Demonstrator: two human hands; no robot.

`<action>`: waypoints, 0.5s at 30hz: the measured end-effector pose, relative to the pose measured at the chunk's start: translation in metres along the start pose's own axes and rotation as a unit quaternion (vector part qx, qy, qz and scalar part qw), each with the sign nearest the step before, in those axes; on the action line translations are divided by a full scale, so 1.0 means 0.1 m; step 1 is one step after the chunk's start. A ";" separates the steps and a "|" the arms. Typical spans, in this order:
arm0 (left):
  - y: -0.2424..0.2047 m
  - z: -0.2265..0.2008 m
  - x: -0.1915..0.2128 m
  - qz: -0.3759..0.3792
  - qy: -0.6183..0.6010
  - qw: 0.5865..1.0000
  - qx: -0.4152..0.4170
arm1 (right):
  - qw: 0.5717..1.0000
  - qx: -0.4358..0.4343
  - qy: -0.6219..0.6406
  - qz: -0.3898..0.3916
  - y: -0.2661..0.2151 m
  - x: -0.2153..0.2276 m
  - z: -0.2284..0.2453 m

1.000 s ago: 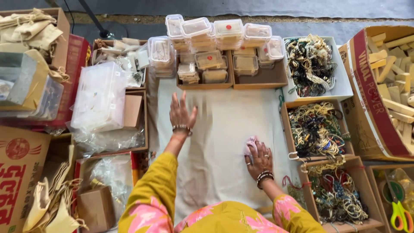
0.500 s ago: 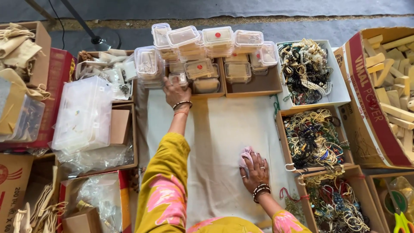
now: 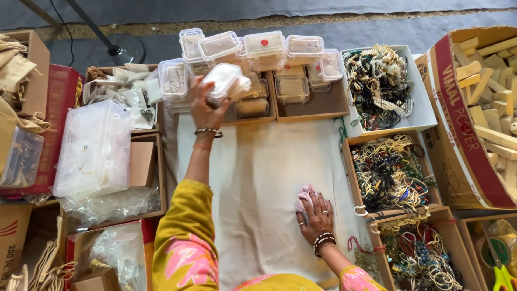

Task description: The recorder is sorting and packing necklaces and various beads into small plastic containers and bags.

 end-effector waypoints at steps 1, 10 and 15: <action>0.05 -0.03 -0.09 -0.002 -0.002 1.000 -0.001 | 1.000 0.001 -0.002 -0.002 0.01 0.02 0.01; 0.21 0.36 -1.07 0.130 0.064 0.989 0.005 | 1.000 -0.001 0.004 -0.012 0.01 0.02 0.00; 0.13 0.35 -0.96 0.062 0.047 0.996 0.036 | 1.000 0.001 0.013 -0.015 0.03 0.07 0.02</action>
Point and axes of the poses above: each hand's wrist, its own y-axis towards the middle knuckle, its own x-axis out of the back of the hand, z = x × y, the point moved 6 cm from there along y, towards the middle knuckle, and after that the axes turned 14 degrees about x, right-handed, at the moved point
